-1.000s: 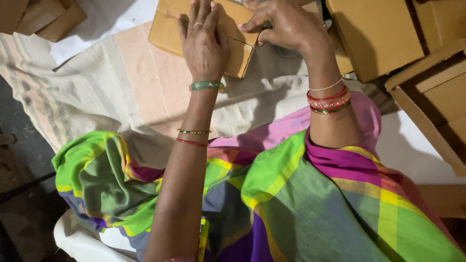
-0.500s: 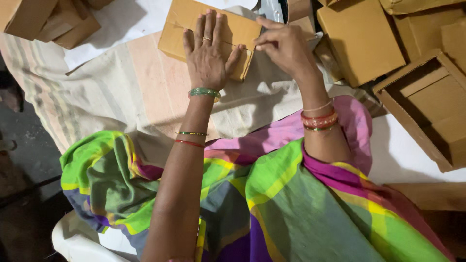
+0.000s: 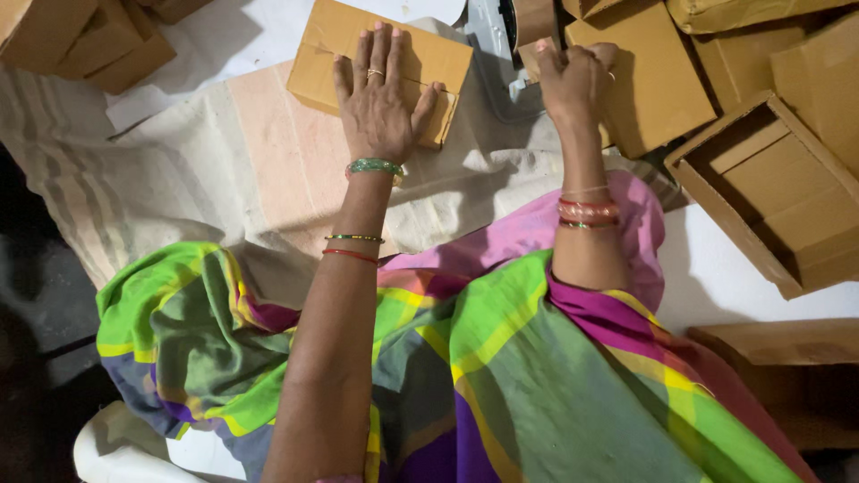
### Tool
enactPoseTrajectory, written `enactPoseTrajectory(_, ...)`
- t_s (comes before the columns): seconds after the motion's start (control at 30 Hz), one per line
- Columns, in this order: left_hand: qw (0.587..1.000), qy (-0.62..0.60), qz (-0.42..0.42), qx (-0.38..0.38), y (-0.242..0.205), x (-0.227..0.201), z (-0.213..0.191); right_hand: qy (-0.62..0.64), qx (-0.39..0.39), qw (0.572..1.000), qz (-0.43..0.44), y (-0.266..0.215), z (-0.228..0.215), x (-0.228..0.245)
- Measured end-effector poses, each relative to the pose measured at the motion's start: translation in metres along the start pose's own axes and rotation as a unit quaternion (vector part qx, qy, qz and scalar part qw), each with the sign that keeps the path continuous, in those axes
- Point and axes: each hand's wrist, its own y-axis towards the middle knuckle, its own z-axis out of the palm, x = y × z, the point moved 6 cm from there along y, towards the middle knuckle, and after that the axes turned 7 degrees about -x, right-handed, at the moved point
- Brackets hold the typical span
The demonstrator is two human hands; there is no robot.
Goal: The person opens a smartwatch box, places the watch and accessories inside, and then puts the box into a cardboard shipping box. They seal the box with packing tape and repeat the process for another unit.
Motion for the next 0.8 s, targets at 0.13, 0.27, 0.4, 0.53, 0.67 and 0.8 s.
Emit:
enactPoseTrajectory(0.13, 1.0, -0.008, -0.002, -0.003, 0.0, -0.001, -0.001, 0.166, 0.063, 0.979, 0.104, -0.005, 0.023, -0.021)
enactPoseTrajectory(0.27, 1.0, -0.001, -0.004, 0.002, 0.001, 0.001, -0.001, 0.418, 0.027, 0.873, 0.251, -0.015, 0.031, -0.039)
enactPoseTrajectory(0.4, 1.0, -0.007, 0.0, -0.006, -0.002, 0.001, 0.003, 0.561, -0.046, 0.753, 0.34, -0.035, 0.033, -0.059)
enactPoseTrajectory(0.53, 1.0, -0.008, 0.001, -0.021, 0.003, 0.001, -0.001, 0.475, -0.079, 0.825, 0.295, -0.045, 0.015, -0.05)
enactPoseTrajectory(0.67, 1.0, -0.007, 0.002, -0.017, 0.001, 0.0, 0.003, 0.495, 0.046, 0.717, 0.489, -0.07, 0.002, -0.042)
enactPoseTrajectory(0.8, 1.0, -0.011, 0.005, -0.014, -0.002, 0.001, 0.003, 0.51, 0.143, 0.71, 0.464, -0.073, -0.022, -0.022)
